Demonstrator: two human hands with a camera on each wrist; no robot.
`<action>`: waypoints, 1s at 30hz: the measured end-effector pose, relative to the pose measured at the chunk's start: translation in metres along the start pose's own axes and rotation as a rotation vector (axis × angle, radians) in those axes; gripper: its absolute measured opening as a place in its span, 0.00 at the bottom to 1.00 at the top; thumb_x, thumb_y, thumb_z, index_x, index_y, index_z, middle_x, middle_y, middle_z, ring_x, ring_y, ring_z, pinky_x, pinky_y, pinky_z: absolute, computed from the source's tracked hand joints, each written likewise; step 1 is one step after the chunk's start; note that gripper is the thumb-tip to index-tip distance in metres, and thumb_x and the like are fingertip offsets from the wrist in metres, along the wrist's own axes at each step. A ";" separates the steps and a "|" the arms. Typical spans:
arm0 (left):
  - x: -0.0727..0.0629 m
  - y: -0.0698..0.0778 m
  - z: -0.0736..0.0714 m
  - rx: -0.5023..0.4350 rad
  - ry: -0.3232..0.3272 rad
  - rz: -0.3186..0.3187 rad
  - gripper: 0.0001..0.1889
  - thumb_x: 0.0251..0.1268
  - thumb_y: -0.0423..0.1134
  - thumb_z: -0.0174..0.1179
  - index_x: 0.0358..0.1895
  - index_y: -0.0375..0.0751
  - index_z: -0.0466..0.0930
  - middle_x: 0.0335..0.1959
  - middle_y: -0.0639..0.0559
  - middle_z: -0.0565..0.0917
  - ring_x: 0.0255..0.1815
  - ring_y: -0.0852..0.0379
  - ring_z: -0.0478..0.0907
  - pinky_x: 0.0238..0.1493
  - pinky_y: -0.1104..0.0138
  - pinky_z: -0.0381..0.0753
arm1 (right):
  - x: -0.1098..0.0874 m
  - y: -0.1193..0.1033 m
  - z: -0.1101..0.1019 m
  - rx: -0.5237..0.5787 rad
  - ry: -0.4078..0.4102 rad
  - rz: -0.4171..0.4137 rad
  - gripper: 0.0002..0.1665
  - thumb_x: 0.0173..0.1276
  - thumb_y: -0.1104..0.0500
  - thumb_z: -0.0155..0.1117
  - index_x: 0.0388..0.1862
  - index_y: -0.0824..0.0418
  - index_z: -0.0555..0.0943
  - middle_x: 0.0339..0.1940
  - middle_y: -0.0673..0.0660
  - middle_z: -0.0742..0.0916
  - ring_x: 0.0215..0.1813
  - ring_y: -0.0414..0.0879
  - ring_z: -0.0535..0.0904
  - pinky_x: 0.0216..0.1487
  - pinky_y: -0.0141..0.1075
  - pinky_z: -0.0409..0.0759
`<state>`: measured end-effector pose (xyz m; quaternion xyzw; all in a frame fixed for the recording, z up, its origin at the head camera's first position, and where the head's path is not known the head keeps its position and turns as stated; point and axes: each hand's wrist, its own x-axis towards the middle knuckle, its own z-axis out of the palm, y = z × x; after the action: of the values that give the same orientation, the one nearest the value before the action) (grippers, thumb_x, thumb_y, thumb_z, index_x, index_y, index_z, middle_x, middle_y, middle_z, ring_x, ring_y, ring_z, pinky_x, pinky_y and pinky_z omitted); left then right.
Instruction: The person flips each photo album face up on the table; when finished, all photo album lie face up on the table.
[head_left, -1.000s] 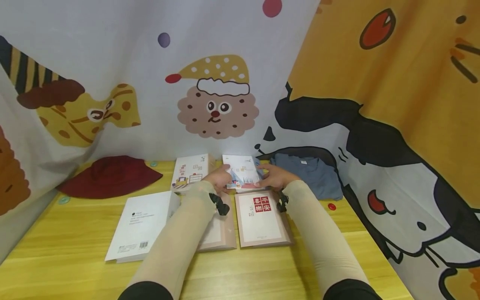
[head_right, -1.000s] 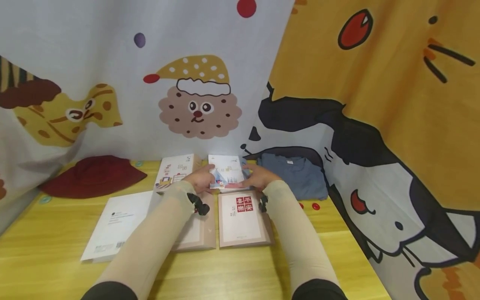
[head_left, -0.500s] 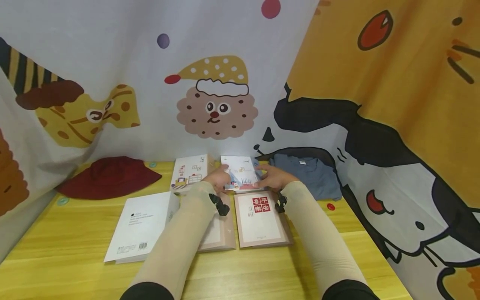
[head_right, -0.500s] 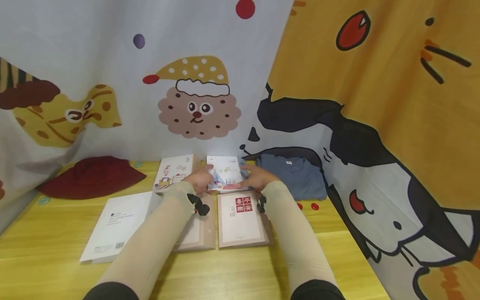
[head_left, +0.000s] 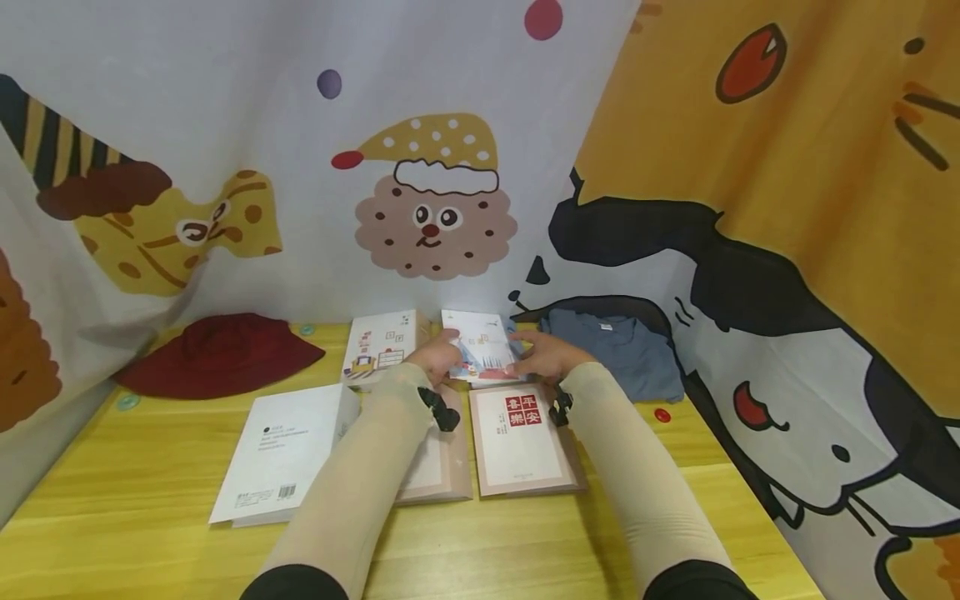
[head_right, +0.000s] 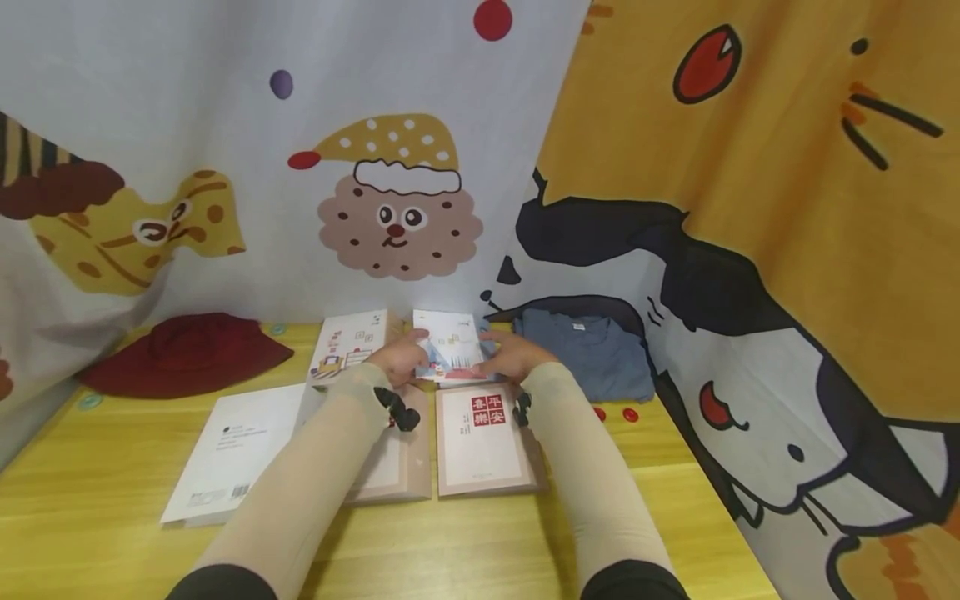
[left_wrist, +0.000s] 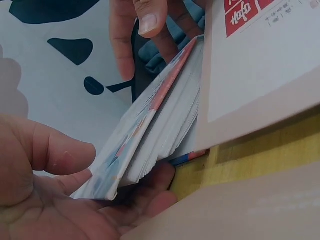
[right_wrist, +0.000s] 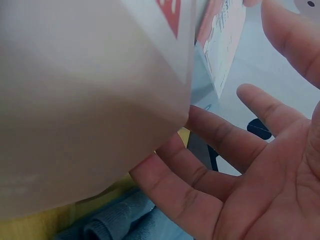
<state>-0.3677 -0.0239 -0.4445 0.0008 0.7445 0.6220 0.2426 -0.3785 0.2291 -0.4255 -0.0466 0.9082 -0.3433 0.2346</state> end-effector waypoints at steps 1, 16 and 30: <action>0.000 0.000 -0.001 0.006 0.005 -0.001 0.45 0.68 0.24 0.48 0.87 0.51 0.46 0.77 0.33 0.64 0.55 0.42 0.78 0.52 0.55 0.83 | 0.000 0.000 0.000 -0.003 0.002 0.003 0.53 0.68 0.48 0.76 0.86 0.45 0.59 0.74 0.67 0.78 0.73 0.64 0.76 0.60 0.65 0.82; 0.004 -0.004 -0.004 -0.047 0.034 0.012 0.45 0.63 0.20 0.45 0.86 0.46 0.51 0.81 0.34 0.57 0.64 0.40 0.68 0.41 0.66 0.73 | 0.001 -0.003 0.000 -0.013 0.000 -0.008 0.54 0.69 0.47 0.76 0.87 0.47 0.57 0.75 0.67 0.78 0.73 0.64 0.75 0.58 0.63 0.84; 0.013 -0.012 -0.002 -0.159 0.042 0.092 0.39 0.66 0.20 0.47 0.81 0.48 0.59 0.68 0.37 0.69 0.44 0.51 0.76 0.41 0.64 0.76 | -0.003 0.002 -0.003 -0.026 -0.060 -0.048 0.50 0.71 0.45 0.72 0.86 0.46 0.59 0.78 0.66 0.74 0.75 0.63 0.73 0.62 0.63 0.81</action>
<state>-0.3763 -0.0247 -0.4599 0.0029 0.6969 0.6895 0.1973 -0.3775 0.2331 -0.4236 -0.0816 0.9037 -0.3357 0.2529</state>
